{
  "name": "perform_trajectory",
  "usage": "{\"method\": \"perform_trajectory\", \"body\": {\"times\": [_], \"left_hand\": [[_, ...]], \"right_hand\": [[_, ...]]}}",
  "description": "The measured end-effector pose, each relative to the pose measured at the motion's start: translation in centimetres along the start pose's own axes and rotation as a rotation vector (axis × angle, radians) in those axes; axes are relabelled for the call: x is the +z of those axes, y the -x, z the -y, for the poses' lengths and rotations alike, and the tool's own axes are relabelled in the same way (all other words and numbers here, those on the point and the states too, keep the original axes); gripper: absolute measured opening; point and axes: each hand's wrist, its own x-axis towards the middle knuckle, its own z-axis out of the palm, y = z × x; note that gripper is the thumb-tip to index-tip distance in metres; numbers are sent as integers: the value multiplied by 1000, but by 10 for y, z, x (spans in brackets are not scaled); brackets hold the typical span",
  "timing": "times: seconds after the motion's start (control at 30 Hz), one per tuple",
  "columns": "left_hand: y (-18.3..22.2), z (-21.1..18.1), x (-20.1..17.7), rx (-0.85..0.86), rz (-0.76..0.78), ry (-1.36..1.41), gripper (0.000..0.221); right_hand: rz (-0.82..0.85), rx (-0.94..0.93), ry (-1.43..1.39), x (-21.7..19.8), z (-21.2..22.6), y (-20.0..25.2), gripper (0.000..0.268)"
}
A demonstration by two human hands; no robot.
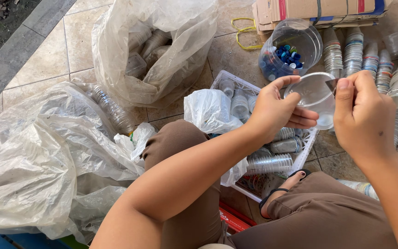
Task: Cutting and sorting plastic cups for recycling using a hand tool
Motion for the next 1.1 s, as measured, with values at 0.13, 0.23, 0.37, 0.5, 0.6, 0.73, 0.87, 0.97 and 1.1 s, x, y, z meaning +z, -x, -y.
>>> {"method": "perform_trajectory", "body": {"times": [0.13, 0.23, 0.37, 0.5, 0.6, 0.73, 0.87, 0.97, 1.1], "left_hand": [[-4, -2, -3, 3, -10, 37, 53], [-3, -7, -2, 18, -52, 16, 52], [-4, -1, -1, 13, -35, 12, 51], [2, -8, 3, 34, -46, -24, 51], [6, -6, 7, 31, -23, -36, 56], [1, -10, 6, 45, -63, -20, 54], [6, -7, 8, 62, -63, -41, 52], [-1, 2, 4, 57, -45, -5, 51], [0, -7, 4, 53, -93, 8, 52]], "right_hand": [[8, 11, 14, -1, -1, 0, 19], [24, 8, 25, -1, 1, 1, 19], [19, -2, 28, 0, 2, 0, 19], [15, -4, 49, 1, -2, 1, 18], [15, -3, 36, 1, 4, 0, 21], [13, -4, 76, 0, 0, 1, 22], [18, 0, 52, 0, 6, 0, 20], [22, -4, 50, 0, 7, 0, 19], [28, -4, 85, 3, 10, 1, 21]]}}
